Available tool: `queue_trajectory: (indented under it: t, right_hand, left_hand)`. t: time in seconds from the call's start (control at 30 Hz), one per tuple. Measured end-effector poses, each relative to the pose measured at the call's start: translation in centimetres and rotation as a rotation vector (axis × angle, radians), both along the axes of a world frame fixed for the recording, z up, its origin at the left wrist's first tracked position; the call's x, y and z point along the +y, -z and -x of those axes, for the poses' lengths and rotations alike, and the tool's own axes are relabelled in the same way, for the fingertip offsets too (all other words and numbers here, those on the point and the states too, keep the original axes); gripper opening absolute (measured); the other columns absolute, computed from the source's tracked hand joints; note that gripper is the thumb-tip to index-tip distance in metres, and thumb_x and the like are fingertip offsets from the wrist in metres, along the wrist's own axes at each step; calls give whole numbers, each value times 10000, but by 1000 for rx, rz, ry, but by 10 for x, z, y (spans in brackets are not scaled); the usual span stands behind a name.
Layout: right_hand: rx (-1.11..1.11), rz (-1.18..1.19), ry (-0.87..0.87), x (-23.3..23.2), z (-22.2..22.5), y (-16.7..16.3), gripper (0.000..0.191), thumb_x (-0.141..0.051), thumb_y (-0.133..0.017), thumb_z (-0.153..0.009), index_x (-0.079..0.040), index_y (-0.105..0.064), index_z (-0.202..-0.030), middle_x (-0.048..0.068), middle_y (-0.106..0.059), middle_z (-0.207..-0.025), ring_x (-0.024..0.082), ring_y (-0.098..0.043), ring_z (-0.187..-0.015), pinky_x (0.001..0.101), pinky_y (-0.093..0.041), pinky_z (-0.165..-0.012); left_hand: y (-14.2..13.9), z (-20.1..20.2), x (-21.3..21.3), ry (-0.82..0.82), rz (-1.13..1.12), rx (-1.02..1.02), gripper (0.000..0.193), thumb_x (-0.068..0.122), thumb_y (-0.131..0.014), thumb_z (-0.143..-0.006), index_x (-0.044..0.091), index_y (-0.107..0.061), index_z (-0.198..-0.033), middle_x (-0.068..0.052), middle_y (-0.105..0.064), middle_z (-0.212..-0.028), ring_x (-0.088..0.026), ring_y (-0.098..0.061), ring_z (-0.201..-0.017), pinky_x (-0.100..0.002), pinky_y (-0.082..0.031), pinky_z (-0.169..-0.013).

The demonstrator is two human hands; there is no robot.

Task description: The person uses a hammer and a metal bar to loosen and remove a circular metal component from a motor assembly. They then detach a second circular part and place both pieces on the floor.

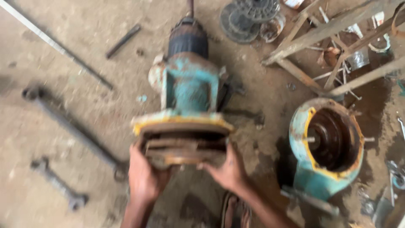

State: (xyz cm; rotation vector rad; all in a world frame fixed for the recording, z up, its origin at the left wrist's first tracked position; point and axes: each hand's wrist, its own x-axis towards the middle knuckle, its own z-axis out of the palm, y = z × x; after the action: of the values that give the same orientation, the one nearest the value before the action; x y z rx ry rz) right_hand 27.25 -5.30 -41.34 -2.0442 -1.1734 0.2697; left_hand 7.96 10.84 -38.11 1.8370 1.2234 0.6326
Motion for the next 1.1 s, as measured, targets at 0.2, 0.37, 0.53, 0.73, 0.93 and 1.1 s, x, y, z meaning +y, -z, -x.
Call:
queue_trajectory:
  t: [0.2, 0.37, 0.53, 0.73, 0.93, 1.1]
  right_hand:
    - [183, -71, -48, -12, 2, 38, 957, -410, -1000, -639, 53, -499, -1310, 190, -674, -1153, 350, -702, -1048, 452, -560, -920]
    - [234, -67, -15, -6, 6, 40, 897, -384, -989, -639, 38, -518, -1275, 190, -672, -1139, 347, -704, -1039, 443, -564, -906]
    - [265, -58, -4, -10, 10, 31, 838, -359, -978, -639, 23, -537, -1241, 190, -671, -1125, 343, -707, -1031, 435, -569, -893]
    - [265, -62, 4, -6, 7, 21, 768, -329, -965, -639, 5, -560, -1199, 190, -669, -1107, 339, -710, -1020, 425, -575, -877]
    - [247, -75, 2, 0, 12, 11, 698, -299, -951, -639, -13, -582, -1158, 190, -666, -1090, 334, -714, -1010, 415, -580, -860]
    - [255, -59, 18, -6, 17, 0, 640, -274, -940, -639, -28, -601, -1123, 190, -665, -1076, 331, -716, -1001, 406, -585, -847]
  left_hand:
    - [81, 12, 16, -161, -196, -189, 856, 259, -920, -650, -4, -461, -1322, -216, -618, -1179, -385, -648, -1049, -441, -541, -891]
    - [139, 47, 9, -301, -270, -285, 742, 268, -863, -728, -9, -478, -1298, -214, -623, -1166, -365, -651, -1042, -435, -543, -903]
    - [162, 72, -11, -362, -296, -302, 633, 276, -806, -805, -14, -494, -1274, -213, -628, -1153, -345, -654, -1034, -430, -544, -915]
    - [166, 70, -20, -384, -314, -321, 513, 286, -737, -898, -20, -514, -1245, -210, -633, -1137, -321, -657, -1025, -423, -546, -929]
    - [185, 80, -25, -416, -354, -344, 415, 296, -668, -991, -25, -535, -1217, -208, -639, -1121, -297, -660, -1016, -416, -547, -944]
    - [181, 70, -26, -450, -305, -324, 362, 305, -611, -1069, -30, -551, -1193, -207, -644, -1108, -277, -662, -1009, -411, -548, -956]
